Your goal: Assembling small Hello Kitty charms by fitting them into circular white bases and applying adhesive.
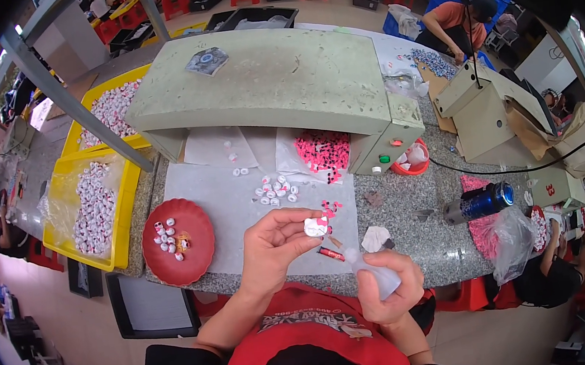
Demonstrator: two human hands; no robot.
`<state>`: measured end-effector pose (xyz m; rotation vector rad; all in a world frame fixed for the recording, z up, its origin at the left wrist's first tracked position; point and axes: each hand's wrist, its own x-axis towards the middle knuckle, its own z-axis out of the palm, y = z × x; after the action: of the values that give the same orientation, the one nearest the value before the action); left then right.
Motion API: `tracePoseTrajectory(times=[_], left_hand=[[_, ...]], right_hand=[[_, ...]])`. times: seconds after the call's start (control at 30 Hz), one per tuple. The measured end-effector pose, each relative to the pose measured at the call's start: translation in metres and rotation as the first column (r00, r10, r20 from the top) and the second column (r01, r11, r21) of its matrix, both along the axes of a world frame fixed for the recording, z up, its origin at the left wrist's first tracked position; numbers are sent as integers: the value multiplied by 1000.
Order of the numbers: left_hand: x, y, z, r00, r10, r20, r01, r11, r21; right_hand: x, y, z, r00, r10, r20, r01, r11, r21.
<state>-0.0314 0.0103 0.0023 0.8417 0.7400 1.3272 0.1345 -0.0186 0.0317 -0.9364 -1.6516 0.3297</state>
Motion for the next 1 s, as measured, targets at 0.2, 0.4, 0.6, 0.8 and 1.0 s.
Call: tracePoseTrajectory(times=[0.2,0.4,0.6,0.8,1.0], left_hand=[[-2,0,0,1000,-10,7,10,999,-31],[-2,0,-3,1000,9,6,-8,1000,-29],[-7,6,-11,999,32,6,-32,998,-45],[-15,12,-23,985,153,-73,-157,986,-51],[-13,13,-26,989,125,-73,-131,987,-91]], right_hand=[[2,-1,-2,999,-45,20,44,999,2],[5,-3,0,1000,11,11,-10,997,-82],[1,10,-17,939,-75,-334,-78,902,-424],[48,79,-188,810,-305,-501,-344,444,-827],[27,80,-285,864,-89,496,471,494,-731]])
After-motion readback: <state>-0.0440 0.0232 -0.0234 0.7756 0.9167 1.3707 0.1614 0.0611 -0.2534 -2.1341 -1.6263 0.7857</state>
